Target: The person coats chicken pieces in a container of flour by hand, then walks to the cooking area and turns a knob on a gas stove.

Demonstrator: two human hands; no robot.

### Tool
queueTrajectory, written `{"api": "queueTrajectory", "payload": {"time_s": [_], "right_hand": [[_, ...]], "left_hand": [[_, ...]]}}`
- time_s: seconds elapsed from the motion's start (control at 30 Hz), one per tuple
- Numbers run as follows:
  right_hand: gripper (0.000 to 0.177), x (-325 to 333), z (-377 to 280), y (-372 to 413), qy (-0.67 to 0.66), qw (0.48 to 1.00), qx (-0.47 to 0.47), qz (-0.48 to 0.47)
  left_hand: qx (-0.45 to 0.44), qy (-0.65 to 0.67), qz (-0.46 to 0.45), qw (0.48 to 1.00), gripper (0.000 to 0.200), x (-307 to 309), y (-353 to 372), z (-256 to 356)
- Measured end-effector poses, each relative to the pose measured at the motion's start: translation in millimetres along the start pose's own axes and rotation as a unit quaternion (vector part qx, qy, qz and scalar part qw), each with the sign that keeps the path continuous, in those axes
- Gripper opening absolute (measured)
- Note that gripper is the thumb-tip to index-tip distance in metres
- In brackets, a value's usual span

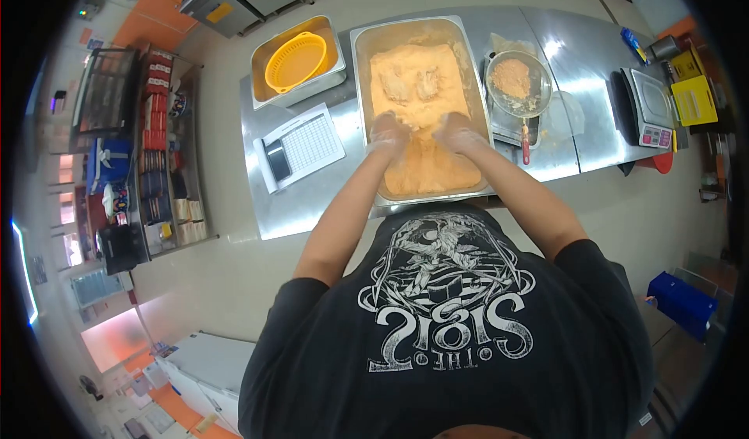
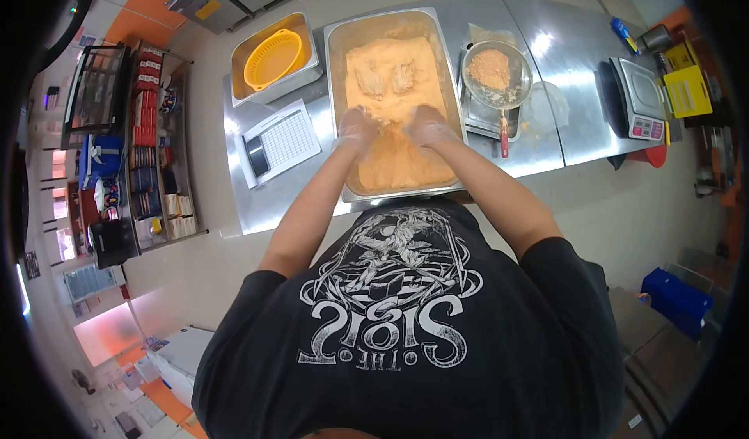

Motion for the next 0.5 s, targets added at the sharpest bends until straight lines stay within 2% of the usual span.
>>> {"api": "queueTrajectory", "payload": {"time_s": [0.1, 0.2, 0.3, 0.4, 0.5], "right_hand": [[0.035, 7.0, -15.3, -8.2, -0.060, 0.998, 0.012, 0.025], [0.037, 9.7, -17.9, -19.8, -0.127, 0.988, -0.017, 0.088], [0.036, 20.0, -32.0, -19.5, -0.086, 0.995, 0.035, 0.045], [0.033, 17.5, -31.7, -22.5, -0.051, 0.996, 0.026, 0.066], [0.030, 25.7, -34.9, -11.0, -0.042, 0.998, -0.008, 0.053]], "left_hand": [[0.030, -0.007, 0.010, 0.999, 0.040, 8.8, -15.9, 11.9], [-0.018, 0.025, 0.065, 0.997, 0.037, 16.4, -10.8, 23.9], [-0.035, 0.001, 0.013, 0.999, 0.035, 22.1, -6.2, 36.5], [-0.026, 0.083, 0.017, 0.996, 0.038, 13.6, -2.4, 32.3], [0.024, 0.148, 0.017, 0.989, 0.040, 20.5, 3.3, 30.3]]}}
Point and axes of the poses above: each hand's wrist, its own y-axis away from the middle knuckle, its own x-axis out of the back of the hand, z = x × y, the point moved 1 cm from there along -y, towards the middle knuckle, and after that the axes turned 4 degrees about y, right-handed, at the moved point
